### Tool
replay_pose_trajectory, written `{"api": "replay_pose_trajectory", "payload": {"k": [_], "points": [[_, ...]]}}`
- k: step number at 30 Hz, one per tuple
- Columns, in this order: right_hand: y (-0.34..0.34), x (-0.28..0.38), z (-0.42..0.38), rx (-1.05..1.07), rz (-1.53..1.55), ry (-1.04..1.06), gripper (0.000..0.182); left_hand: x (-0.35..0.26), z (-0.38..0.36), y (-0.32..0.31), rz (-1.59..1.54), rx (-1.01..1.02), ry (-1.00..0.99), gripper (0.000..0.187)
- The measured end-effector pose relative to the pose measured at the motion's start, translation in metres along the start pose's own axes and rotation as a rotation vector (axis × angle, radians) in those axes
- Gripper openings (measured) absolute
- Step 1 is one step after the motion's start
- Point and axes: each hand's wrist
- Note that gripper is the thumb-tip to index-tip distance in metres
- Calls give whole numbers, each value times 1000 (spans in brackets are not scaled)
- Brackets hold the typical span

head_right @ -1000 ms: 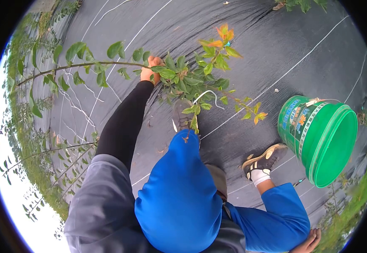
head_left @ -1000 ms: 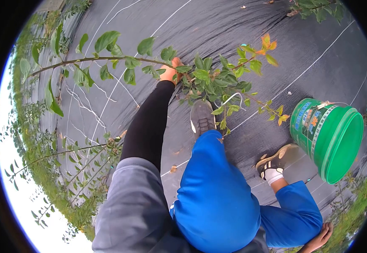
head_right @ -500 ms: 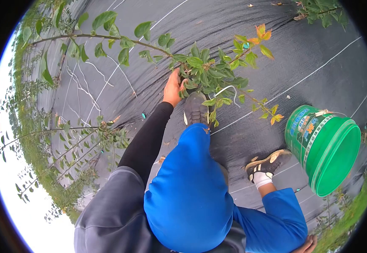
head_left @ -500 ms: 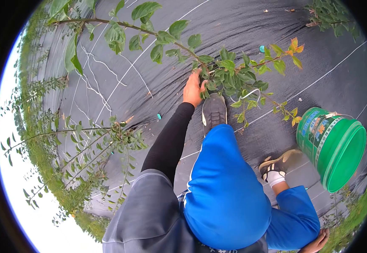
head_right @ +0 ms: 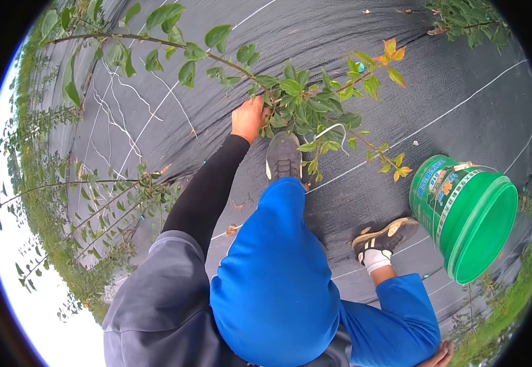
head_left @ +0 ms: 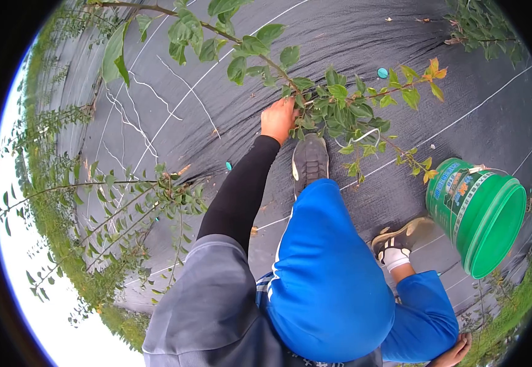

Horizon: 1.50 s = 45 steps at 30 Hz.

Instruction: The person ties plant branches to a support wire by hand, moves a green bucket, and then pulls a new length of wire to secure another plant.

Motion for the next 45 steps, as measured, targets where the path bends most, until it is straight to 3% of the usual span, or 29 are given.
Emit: {"api": "replay_pose_trajectory", "payload": {"k": [6, 8, 9, 10, 13, 14, 17, 22, 24, 26, 28, 32, 34, 36, 38, 45], "points": [[1, -8, 7, -4, -5, 3, 29, 9, -24, -6, -155, -171, 129, 18], [0, -8, 8, -12, -7, 6, 27, 16, -40, -24, -1039, -352, 586, 15], [1, -10, 9, -28, -5, 8, 25, -1, -39, 9, -1330, -311, 849, 11], [3, -17, 15, -32, -23, 6, 25, -2, -44, 16, -1598, -364, 892, 9], [7, -19, 19, 81, -17, -77, 36, -14, -64, 36, -2128, -380, 668, 25], [4, -12, 15, 78, -36, -82, 36, -19, -64, 39, -2133, -369, 690, 25], [-2, -2, 6, 76, -30, -42, 37, -27, -54, 57, -2278, -332, 515, 27], [-6, 7, -4, 46, -3, -68, 37, -28, -22, 90, -2222, -219, 542, 19], [-5, 7, -7, 37, 15, -83, 36, -35, -9, 101, -1696, 22, 683, 14], [-3, 2, -6, 37, 3, -42, 37, -49, 1, 106, -1629, 67, 699, 10], [-2, -5, -5, 43, 27, -15, 36, -63, 11, 104, -1441, 275, 756, 13], [3, -20, -3, 51, 66, -8, 36, -72, 30, 61, -1423, 275, 819, 11], [4, -26, -4, 54, 90, 3, 36, -69, 37, 40, -1377, 176, 1013, 14], [6, -35, -4, 48, 111, 3, 35, -67, 38, 30, -1403, 261, 962, 20], [9, -45, -3, 66, 115, 15, 34, -75, 44, 23, -1456, 119, 1073, 23], [9, -61, 0, 54, 223, -16, 32, -70, 57, 17, -1384, 173, 1078, 29]]}}
Point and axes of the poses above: each hand's wrist, its own z-axis towards the middle knuckle, its own y-axis out of the back of the hand, x = y × z, and after that the axes turned 10 degrees about -y, right-handed
